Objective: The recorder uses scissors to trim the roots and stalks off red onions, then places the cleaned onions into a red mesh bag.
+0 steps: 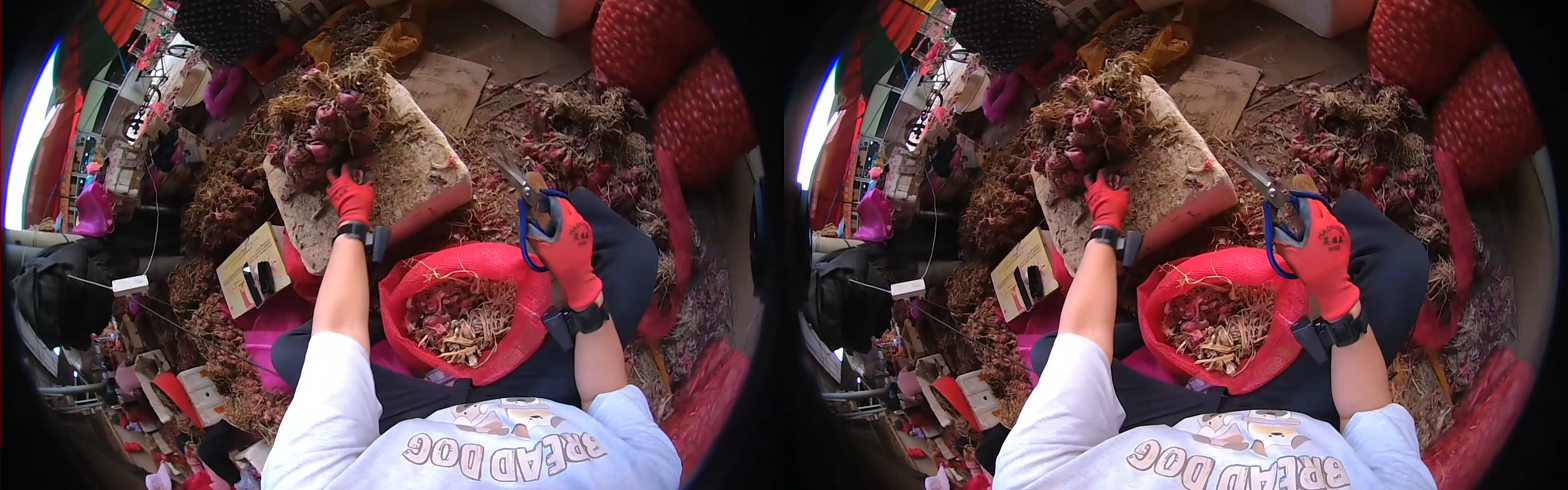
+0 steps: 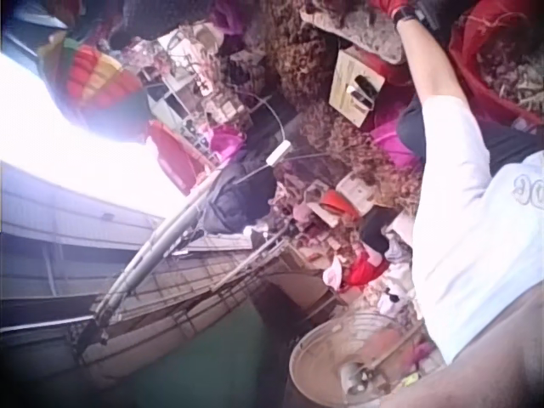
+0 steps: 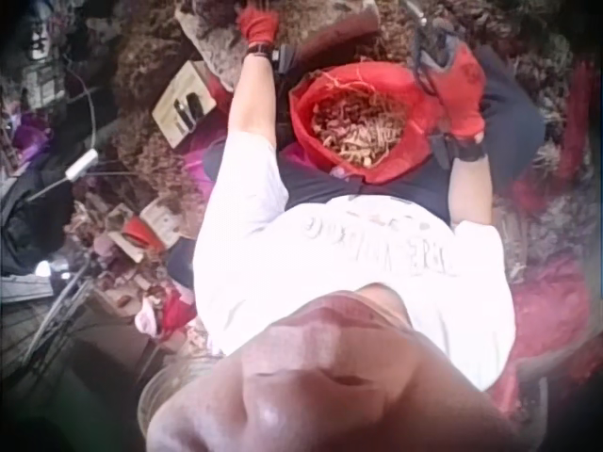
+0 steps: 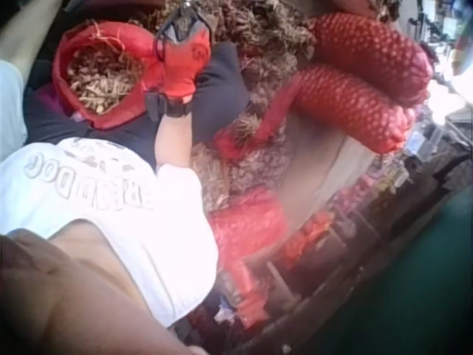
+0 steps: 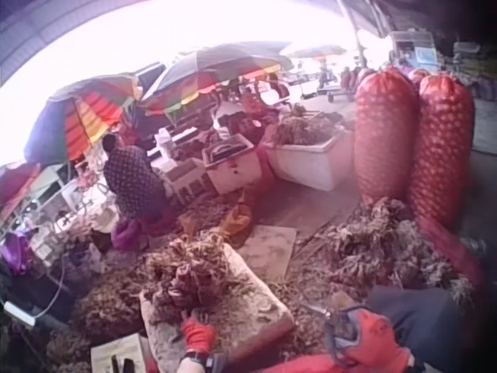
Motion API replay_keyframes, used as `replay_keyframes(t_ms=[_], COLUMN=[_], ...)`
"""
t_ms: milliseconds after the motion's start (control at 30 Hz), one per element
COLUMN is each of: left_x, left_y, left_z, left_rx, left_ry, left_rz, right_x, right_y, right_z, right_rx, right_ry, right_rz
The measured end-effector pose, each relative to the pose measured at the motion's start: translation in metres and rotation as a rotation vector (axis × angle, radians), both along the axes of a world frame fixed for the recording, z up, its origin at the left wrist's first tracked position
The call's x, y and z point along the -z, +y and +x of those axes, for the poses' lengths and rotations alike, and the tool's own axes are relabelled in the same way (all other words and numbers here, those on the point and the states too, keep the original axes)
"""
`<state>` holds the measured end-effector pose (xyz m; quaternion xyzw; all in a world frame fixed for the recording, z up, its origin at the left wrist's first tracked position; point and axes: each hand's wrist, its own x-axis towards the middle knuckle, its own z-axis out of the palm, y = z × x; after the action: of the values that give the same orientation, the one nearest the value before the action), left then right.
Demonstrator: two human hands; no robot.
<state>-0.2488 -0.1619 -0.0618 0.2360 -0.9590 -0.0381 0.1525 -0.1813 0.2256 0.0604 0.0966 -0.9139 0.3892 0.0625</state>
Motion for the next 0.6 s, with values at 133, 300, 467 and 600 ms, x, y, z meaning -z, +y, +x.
replay_keyframes(t_ms=[133,300,467,600], left_x=[-0.003,-0.114,-0.090,-0.074], left_y=[-0.046,0.051,0.068,0.128], left_z=[0.050,0.131,0.198,0.224], left_rx=[0.332,0.182,0.060,-0.123], left_ry=[0.323,0.352,0.098,0.173], left_rz=[1.676,2.474,2.996,2.272], right_x=[0.002,0.004,-0.015,0.005], right_y=[-0.010,-0.014,-0.046,-0.073], right_z=[0.003,0.012,0.038,0.073], right_rx=[-0.042,-0.102,-0.377,-0.556], right_ry=[0.067,-0.107,-0.471,-0.567], right_rz=[-0.004,-0.185,-0.558,-0.704])
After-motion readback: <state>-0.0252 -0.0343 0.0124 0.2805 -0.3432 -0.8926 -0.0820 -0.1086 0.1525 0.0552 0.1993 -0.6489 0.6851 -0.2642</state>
